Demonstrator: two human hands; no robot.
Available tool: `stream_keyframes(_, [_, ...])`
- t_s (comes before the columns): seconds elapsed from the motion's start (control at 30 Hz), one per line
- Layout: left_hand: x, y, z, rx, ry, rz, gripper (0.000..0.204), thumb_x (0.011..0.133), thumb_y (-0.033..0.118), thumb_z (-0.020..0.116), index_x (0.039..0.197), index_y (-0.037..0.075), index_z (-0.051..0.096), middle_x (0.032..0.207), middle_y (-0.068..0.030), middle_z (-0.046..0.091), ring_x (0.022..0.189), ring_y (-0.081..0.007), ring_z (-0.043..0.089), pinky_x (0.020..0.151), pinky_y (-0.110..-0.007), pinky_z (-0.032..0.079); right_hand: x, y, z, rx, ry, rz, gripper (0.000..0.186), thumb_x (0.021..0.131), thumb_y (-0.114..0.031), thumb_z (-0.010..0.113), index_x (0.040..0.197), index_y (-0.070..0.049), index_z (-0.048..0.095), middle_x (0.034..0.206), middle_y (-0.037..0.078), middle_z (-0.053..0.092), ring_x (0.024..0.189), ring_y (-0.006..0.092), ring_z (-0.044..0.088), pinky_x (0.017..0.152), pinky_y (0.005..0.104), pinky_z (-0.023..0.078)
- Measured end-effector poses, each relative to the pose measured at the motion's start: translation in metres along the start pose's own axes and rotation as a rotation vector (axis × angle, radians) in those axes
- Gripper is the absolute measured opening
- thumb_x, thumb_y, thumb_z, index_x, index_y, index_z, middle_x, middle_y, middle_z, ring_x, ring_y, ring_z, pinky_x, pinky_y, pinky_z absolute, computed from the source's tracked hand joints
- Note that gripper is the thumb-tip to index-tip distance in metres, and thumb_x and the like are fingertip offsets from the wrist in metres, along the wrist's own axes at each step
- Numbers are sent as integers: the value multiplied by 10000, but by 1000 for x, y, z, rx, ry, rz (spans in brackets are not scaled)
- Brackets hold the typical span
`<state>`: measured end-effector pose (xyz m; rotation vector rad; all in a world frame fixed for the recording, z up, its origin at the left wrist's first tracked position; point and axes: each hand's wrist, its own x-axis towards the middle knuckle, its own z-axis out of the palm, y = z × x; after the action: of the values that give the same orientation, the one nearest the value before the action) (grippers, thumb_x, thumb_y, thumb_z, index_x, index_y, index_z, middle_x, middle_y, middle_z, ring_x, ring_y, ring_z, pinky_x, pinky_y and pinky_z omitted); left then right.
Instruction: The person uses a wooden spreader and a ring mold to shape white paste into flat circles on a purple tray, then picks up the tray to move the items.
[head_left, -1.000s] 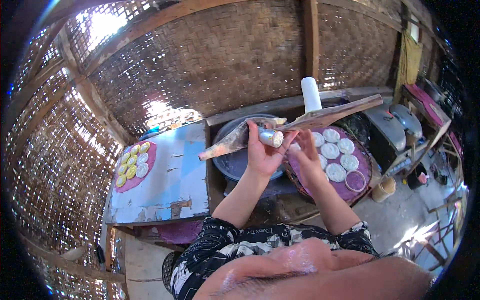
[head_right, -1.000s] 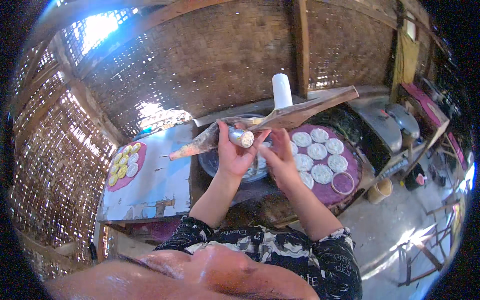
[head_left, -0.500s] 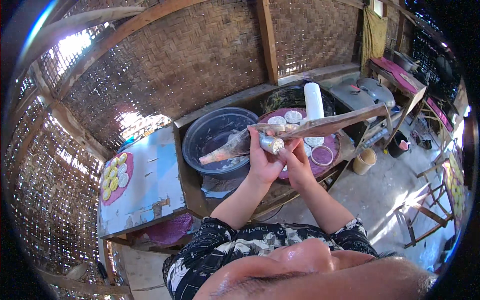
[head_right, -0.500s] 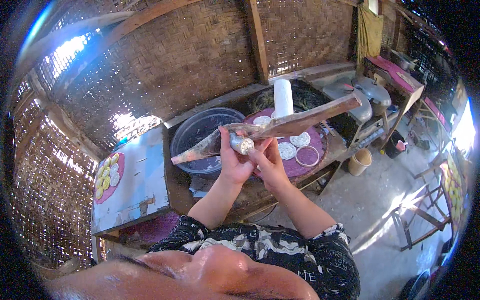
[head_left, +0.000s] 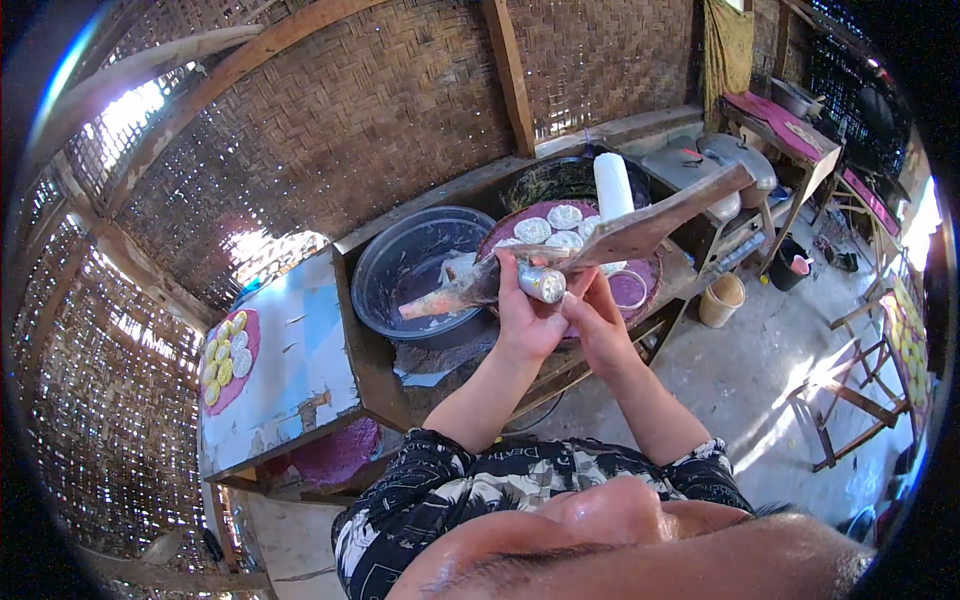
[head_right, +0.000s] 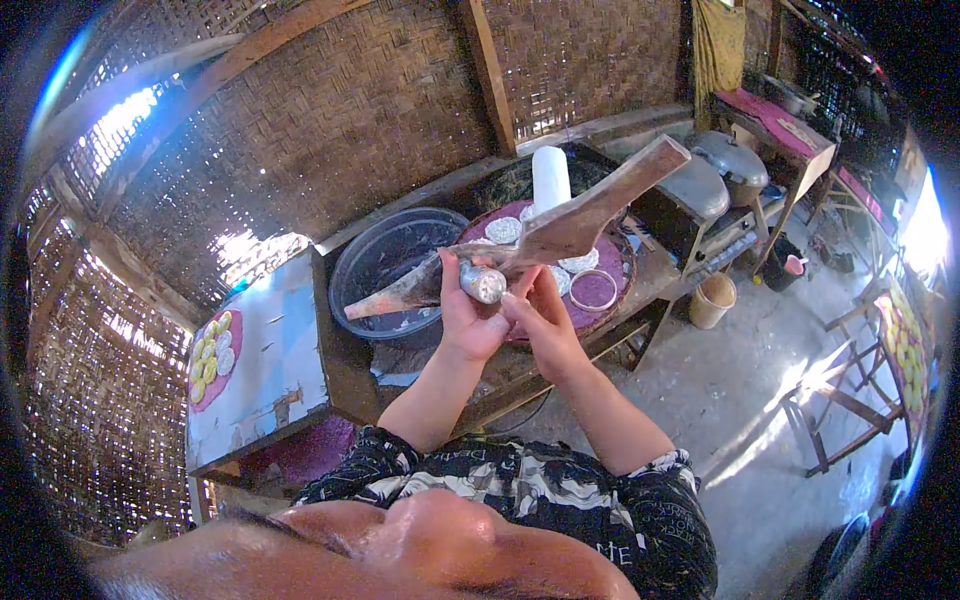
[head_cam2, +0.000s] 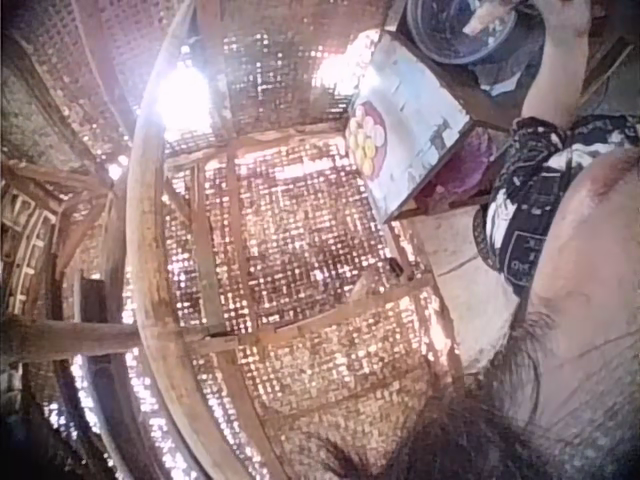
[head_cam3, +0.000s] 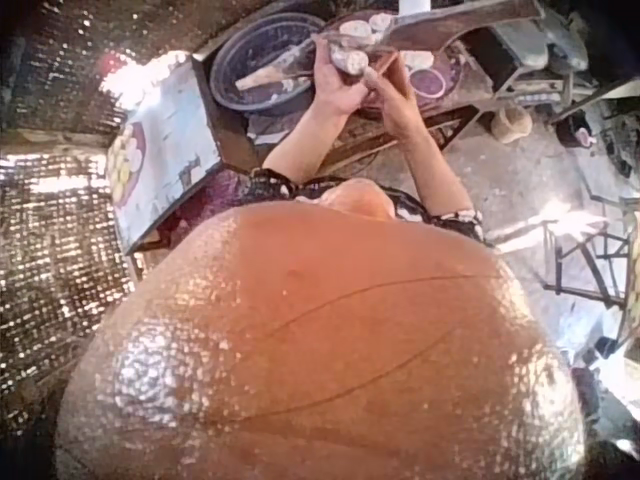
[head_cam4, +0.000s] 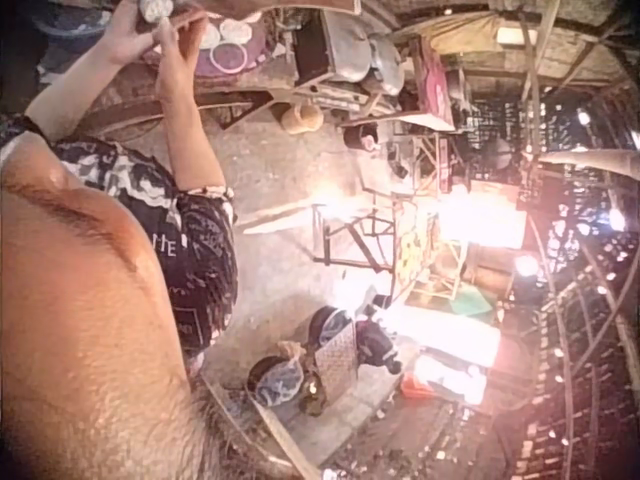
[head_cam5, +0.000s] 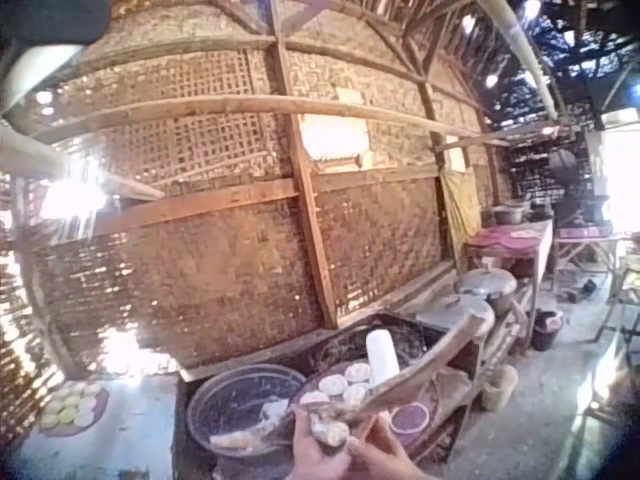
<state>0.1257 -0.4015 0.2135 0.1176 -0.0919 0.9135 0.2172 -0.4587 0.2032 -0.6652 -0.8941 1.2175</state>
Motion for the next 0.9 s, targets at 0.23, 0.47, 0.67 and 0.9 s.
stream_keyframes(0.23, [-8,-8,-2,-17,-34,30,476,758,538,459,735,65,502,970,-147,534,1026,-336,445,905,-514,349,-6,7,5,45,109,18,552,785,-14,474,1278,-90,238,1234,55,362,1142,174,354,958,324,290])
stream_keyframes(0.47, [-17,-2,-12,52,35,60,481,740,557,470,699,79,502,961,-152,540,1014,-339,450,904,-510,347,-1,28,7,116,130,1,441,799,-24,478,1209,-70,326,1160,54,427,1088,167,406,939,328,312])
stream_keyframes(0.67, [-15,21,-19,28,77,49,476,715,548,520,679,74,529,906,-139,562,1022,-342,449,924,-505,330,13,32,15,141,183,171,358,837,-98,456,1183,-95,361,1132,34,449,1053,136,427,896,300,338])
stream_keyframes(0.9, [-26,74,0,-13,106,102,503,715,567,496,722,64,504,912,-141,547,982,-347,474,900,-499,365,33,52,59,-51,-10,28,392,805,-84,493,1170,-100,351,1118,37,454,1013,130,453,823,248,392])
